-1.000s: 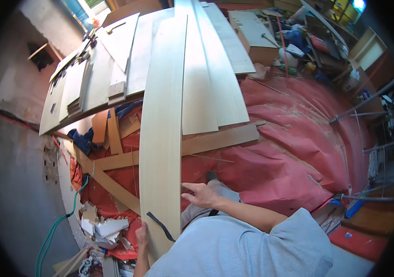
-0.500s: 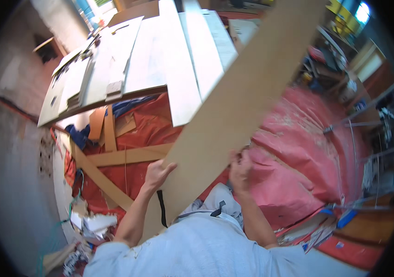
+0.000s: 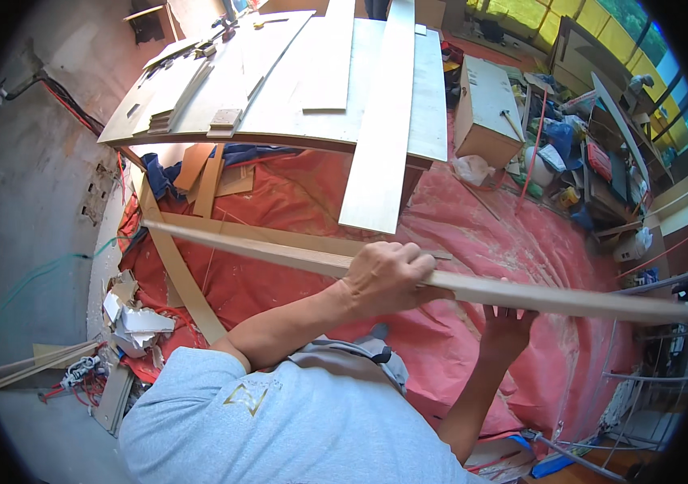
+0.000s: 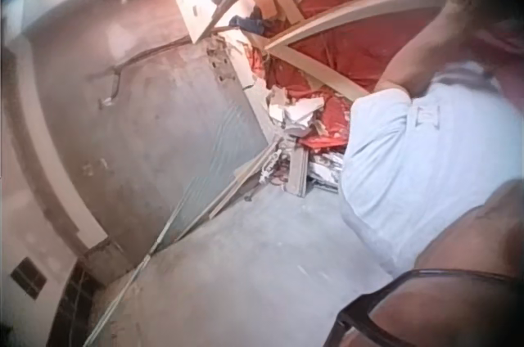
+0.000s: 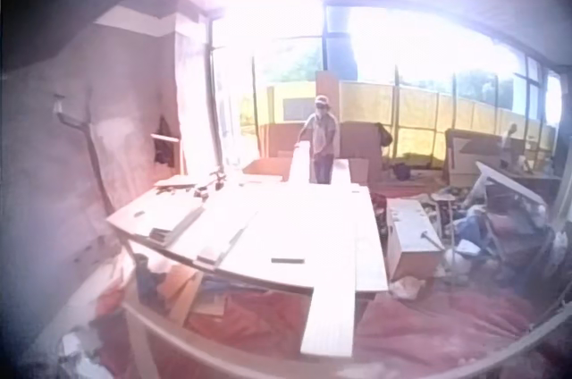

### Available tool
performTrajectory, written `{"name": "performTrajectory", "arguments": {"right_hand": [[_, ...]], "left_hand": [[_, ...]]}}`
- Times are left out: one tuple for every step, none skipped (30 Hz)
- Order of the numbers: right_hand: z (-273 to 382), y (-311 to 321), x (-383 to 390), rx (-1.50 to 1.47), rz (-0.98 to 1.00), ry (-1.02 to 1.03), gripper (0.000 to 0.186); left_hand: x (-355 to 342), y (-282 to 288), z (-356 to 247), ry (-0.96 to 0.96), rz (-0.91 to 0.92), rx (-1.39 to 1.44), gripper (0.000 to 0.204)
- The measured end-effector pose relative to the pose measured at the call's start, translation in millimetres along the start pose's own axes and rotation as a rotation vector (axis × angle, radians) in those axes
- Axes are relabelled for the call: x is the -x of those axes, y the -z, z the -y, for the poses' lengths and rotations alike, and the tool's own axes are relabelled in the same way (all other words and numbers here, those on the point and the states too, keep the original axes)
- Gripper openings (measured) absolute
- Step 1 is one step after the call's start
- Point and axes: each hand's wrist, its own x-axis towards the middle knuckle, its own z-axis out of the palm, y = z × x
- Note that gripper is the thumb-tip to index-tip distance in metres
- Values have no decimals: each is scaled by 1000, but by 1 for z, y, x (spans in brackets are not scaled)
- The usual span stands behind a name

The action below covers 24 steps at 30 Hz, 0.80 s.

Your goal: The person positions wooden boards on a large panel on a workbench, handling long slats and smaller rectangular pieces by hand.

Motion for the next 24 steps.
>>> {"name": "performTrajectory", "arguments": {"right_hand": [[13, -1, -6, -147, 42, -48, 39], [23, 16, -26, -143, 47, -48, 39], [32, 45, -54, -236, 320, -55, 35], [33, 59, -75, -341, 598, -83, 32], [41, 48, -74, -478, 505, -93, 27], [46, 56, -79, -472, 499, -70, 28], [52, 79, -91, -388, 558, -18, 28], [60, 105, -108, -296, 618, 42, 27], [65, 115, -118, -304, 636, 19, 27], [70, 121, -121, -409, 493, -20, 22], [72, 126, -125, -512, 349, -54, 18], [73, 131, -130, -552, 302, -38, 17], [77, 128, -131, -549, 326, -2, 16], [86, 125, -130, -548, 367, 50, 15], [96, 122, -131, -549, 406, 98, 15], [103, 119, -133, -547, 440, 130, 14], [107, 116, -135, -544, 469, 163, 14], [110, 113, -138, -558, 496, 184, 13], [112, 111, -144, -568, 523, 202, 13], [118, 109, -147, -575, 546, 229, 12], [120, 107, -152, -587, 570, 249, 12], [126, 102, -158, -597, 601, 284, 12], [125, 92, -162, -607, 642, 311, 12], [132, 89, -171, -603, 678, 347, 13]], "left_hand": [[-6, -5, -13, -20, 44, 4, 44], [-16, -9, -29, -18, 38, 3, 44], [-24, -15, -45, -69, 36, -22, 44], [-30, -17, -59, -109, 41, -69, 44], [-34, -23, -72, -147, 37, -104, 35], [-39, -33, -84, -131, 32, -125, 35], [-48, -41, -96, -198, 19, -155, 30], [-56, -49, -102, -267, 0, -176, 25], [-59, -54, -106, -250, -6, -202, 25], [-59, -57, -112, -296, -3, -170, 21], [-56, -60, -117, -343, 1, -138, 18], [-46, -59, -121, -341, 18, -98, 17], [-36, -61, -122, -321, 25, -100, 16], [-28, -63, -123, -313, 40, -103, 16], [-21, -65, -123, -308, 158, -120, 19], [-21, -69, -121, -311, 161, -118, 19], [-23, -71, -119, -416, 134, -152, 22], [-26, -74, -118, -515, 106, -190, 25], [-34, -79, -113, -538, 160, -134, 31], [-42, -88, -108, -560, 178, -111, 33], [-48, -94, -101, -581, 135, -126, 33], [-57, -97, -97, -613, 84, -135, 33], [-59, -103, -93, -578, 109, -142, 34], [-64, -111, -86, -622, 94, -107, 34]]}}
